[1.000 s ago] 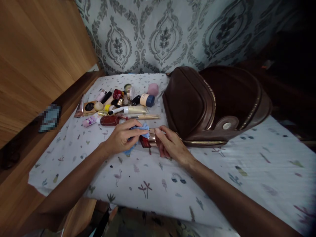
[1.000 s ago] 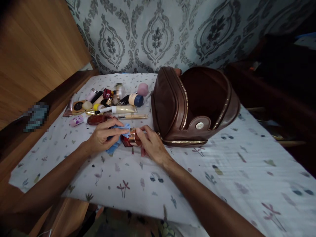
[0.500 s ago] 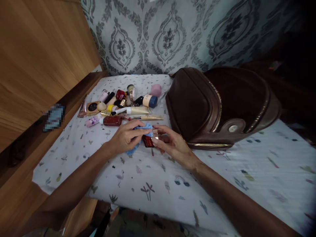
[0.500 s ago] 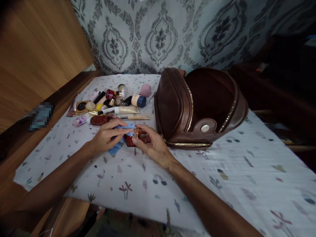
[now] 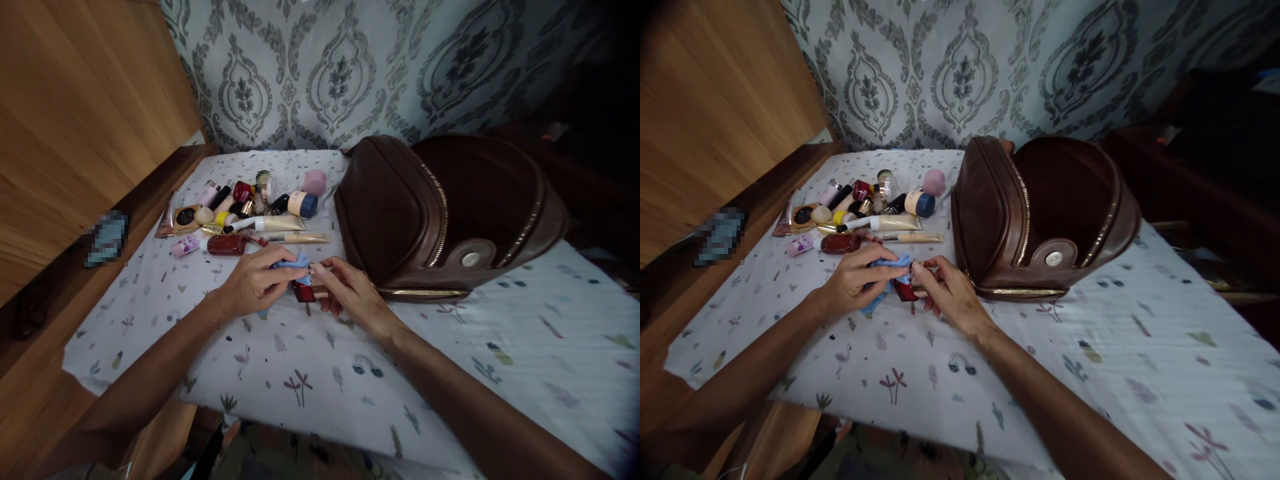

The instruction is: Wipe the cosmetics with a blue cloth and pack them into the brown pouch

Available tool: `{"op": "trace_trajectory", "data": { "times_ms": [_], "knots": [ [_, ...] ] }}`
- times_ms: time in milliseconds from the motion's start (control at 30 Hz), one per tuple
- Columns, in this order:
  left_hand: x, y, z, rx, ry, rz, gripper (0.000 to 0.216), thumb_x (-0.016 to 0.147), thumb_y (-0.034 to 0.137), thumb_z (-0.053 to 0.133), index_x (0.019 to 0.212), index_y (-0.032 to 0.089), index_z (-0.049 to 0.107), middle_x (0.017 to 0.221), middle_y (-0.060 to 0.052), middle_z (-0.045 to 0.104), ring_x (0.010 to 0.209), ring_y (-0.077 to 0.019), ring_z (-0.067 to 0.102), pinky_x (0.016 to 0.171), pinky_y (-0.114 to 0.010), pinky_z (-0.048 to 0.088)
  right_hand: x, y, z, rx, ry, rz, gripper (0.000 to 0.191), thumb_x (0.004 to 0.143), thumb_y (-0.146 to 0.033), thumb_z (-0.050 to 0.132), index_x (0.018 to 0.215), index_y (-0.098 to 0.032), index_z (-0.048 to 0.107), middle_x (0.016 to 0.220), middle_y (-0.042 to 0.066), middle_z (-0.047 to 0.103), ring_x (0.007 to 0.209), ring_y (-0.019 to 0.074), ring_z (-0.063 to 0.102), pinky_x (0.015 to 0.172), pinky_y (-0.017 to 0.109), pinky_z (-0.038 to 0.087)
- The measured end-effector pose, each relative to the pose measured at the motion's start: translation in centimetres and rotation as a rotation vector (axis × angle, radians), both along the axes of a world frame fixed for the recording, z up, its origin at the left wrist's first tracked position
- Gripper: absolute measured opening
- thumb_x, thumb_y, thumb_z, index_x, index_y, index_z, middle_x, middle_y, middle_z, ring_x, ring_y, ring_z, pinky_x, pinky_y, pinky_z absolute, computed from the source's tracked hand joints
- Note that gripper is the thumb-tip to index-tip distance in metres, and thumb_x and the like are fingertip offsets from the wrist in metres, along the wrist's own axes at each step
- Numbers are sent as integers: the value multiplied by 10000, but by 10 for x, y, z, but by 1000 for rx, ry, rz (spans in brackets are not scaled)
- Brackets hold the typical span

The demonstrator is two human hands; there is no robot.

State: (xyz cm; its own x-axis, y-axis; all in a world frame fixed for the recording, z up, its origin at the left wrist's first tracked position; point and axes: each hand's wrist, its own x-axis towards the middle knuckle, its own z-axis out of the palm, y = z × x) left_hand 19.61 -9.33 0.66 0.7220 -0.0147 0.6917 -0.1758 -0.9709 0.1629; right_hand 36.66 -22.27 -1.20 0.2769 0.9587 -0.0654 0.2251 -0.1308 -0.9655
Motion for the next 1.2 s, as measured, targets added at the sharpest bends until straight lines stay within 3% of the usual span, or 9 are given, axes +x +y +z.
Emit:
{"op": "trace_trajectory", "data": {
  "times_ms": [233,433,633,767,900,1033,1200],
  "knots": [
    [-1,-5,7,48,27,-27,296,905,68,505,1046,234,706,967,-67,650,860,-162,615,722,-299,527,-1,2,-6,-34,172,-50,426,872,-615,557,924,-194,603,638,12,653,475,139,593,411,222,444],
    [1,-20,4,226,-42,39,256,920,137,564,1133,222,676,968,-74,625,895,-192,610,724,-315,535,-8,2,3,-84,714,-102,398,887,-571,505,774,-196,579,613,5,583,486,122,545,428,216,414],
    [5,-27,1,65,-101,-34,263,914,68,534,1114,193,650,1006,-91,637,942,-198,629,771,-342,561,-3,3,21,-105,1074,-146,323,919,-450,444,737,-202,544,548,-18,535,394,89,438,330,166,260],
    [5,-31,6,-130,-135,-24,284,888,9,516,1032,200,669,1006,-74,639,886,-159,634,753,-294,550,-1,0,24,-95,1101,-101,300,890,-446,465,744,-197,550,566,1,582,384,92,424,306,163,197],
    [2,-33,10,-234,-132,70,235,887,29,521,933,185,690,992,-65,633,859,-146,633,705,-258,531,-2,-1,20,-80,1047,-73,330,859,-507,507,825,-190,591,631,20,636,394,91,437,319,169,194],
    [0,-31,12,-258,-140,144,213,894,54,533,937,177,702,970,-67,623,876,-156,632,734,-272,531,-6,-2,13,-38,898,-44,314,799,-514,634,851,-207,601,625,-16,612,436,94,477,370,180,314],
    [-1,-34,15,-244,-69,65,201,902,61,511,939,170,676,1001,-77,621,882,-153,624,737,-266,516,-9,-1,5,100,870,-3,377,725,-517,763,919,-210,660,720,-21,643,578,105,574,492,192,449]
  ]
}}
